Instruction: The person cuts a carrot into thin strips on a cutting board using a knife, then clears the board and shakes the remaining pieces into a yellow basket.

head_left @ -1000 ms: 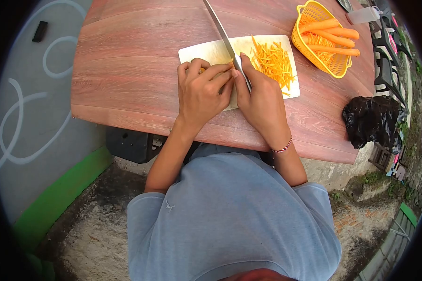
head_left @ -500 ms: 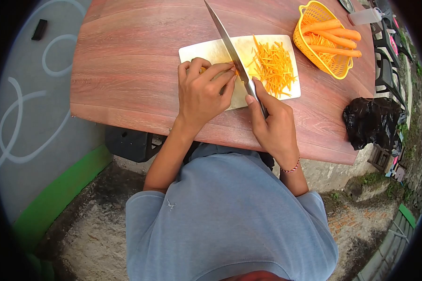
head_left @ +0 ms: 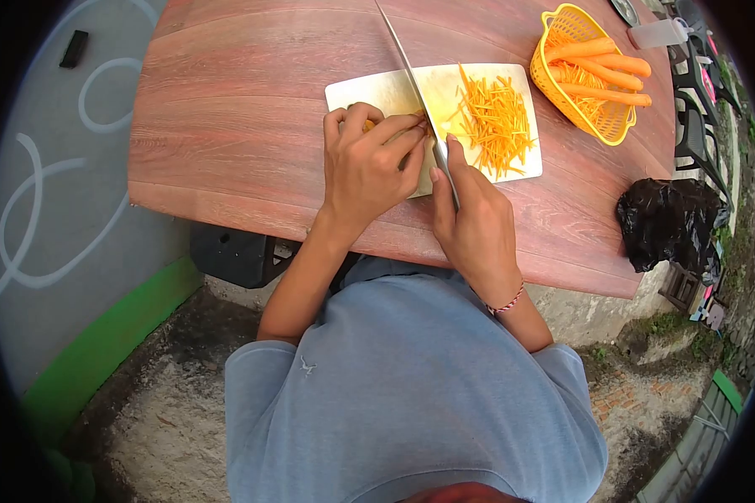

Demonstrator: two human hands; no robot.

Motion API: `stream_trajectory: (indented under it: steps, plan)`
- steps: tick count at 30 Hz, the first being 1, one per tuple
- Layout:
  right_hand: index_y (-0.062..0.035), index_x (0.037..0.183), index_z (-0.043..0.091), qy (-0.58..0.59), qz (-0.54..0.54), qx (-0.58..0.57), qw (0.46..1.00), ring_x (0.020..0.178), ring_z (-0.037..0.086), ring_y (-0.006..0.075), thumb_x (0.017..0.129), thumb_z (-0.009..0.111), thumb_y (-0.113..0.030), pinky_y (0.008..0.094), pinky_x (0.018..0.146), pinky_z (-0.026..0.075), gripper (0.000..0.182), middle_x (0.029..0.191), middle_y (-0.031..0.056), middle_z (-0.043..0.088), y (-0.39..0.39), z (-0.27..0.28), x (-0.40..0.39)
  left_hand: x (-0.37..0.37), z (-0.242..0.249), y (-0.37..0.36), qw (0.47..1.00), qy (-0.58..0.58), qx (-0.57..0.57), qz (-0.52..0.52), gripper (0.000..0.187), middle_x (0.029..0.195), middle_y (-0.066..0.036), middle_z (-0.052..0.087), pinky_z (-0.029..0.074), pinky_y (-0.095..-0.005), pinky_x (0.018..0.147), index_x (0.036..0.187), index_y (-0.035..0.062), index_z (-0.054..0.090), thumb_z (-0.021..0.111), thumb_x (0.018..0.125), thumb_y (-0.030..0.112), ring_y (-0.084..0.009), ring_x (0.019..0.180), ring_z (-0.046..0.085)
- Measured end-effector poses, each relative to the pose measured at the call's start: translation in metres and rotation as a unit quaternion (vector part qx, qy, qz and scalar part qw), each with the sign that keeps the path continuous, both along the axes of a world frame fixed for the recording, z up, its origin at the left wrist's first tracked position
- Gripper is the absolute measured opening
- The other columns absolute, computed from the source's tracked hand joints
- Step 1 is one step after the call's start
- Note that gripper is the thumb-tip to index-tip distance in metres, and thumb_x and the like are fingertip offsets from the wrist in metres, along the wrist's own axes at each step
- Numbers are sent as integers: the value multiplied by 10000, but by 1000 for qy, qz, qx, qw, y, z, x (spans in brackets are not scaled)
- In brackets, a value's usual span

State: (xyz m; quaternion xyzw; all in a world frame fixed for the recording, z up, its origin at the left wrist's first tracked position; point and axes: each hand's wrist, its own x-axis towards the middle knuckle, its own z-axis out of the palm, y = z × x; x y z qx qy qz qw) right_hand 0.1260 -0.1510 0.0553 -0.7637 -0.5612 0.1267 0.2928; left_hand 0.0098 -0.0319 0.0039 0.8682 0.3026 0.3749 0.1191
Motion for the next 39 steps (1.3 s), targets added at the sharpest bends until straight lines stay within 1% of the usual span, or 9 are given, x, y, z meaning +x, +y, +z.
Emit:
stream_trajectory:
  steps: [2, 5, 7, 9, 12, 14, 20, 34, 39]
  plan:
    - [65, 1393, 626, -11, -1, 11, 1000, 682, 692, 417, 1047, 648, -179, 503, 616, 547, 424, 821, 246, 686, 17, -5, 7, 0, 1, -1, 1000, -1, 0, -3, 149, 1061, 58, 802, 431, -384, 902, 957, 122, 844, 834, 809, 140, -204, 928, 635]
    - [72, 1352, 654, 61, 6, 7, 998, 737, 707, 443, 1055, 629, -190, 515, 666, 543, 396, 792, 273, 693, 39, 1, 18, -1, 1, -1, 1000, 4, 3, -3, 148, 1066, 56, 801, 430, -384, 903, 958, 121, 844, 838, 812, 142, -203, 929, 636]
    - [70, 1346, 659, 74, 5, -5, 997, 751, 710, 447, 1055, 631, -182, 507, 674, 545, 386, 809, 281, 692, 40, 9, 21, -1, -1, -2, 1000, -2, 4, 1, 150, 1074, 54, 802, 429, -380, 904, 965, 121, 845, 840, 817, 146, -201, 936, 637]
    - [68, 1340, 664, 86, 3, -21, 996, 765, 713, 451, 1055, 633, -175, 498, 682, 548, 376, 826, 290, 691, 37, 11, 25, -1, -1, -1, 1000, -3, 5, 0, 151, 1075, 53, 803, 428, -379, 904, 969, 121, 845, 841, 819, 147, -200, 937, 638]
    - [64, 1341, 670, 99, 2, 4, 995, 787, 722, 448, 1051, 647, -159, 474, 697, 555, 366, 850, 302, 691, 26, 10, 26, -1, -1, -2, 1000, -6, 5, -2, 153, 1076, 52, 806, 429, -377, 902, 972, 119, 844, 837, 821, 138, -200, 936, 639]
    - [68, 1352, 665, 103, -6, -19, 995, 798, 724, 444, 1046, 660, -142, 460, 709, 559, 371, 870, 307, 693, 17, 13, 25, -1, 0, -2, 1000, -7, 4, -3, 153, 1076, 51, 807, 429, -377, 900, 972, 117, 844, 832, 820, 129, -199, 933, 640]
    - [71, 1357, 657, 114, -1, -17, 993, 807, 726, 441, 1043, 669, -134, 461, 709, 557, 375, 912, 301, 705, 2, 12, 18, 0, -1, -1, 1000, -10, 0, -6, 157, 1070, 45, 810, 437, -374, 891, 967, 107, 842, 810, 813, 94, -199, 923, 644]
    - [78, 1406, 609, 68, 8, -2, 998, 742, 699, 426, 1036, 667, -96, 487, 654, 538, 414, 866, 263, 683, -21, 11, 4, -1, -1, -1, 1000, -8, -10, -4, 204, 1072, 65, 810, 437, -361, 891, 994, 114, 851, 803, 797, 96, -192, 914, 636]
    - [86, 1410, 595, 36, 12, 8, 999, 728, 696, 418, 1037, 661, -110, 498, 641, 534, 427, 845, 258, 679, -8, 0, 6, -1, -1, 0, 1000, -3, -9, -9, 203, 1077, 59, 813, 436, -359, 893, 995, 114, 852, 804, 799, 99, -185, 913, 639]
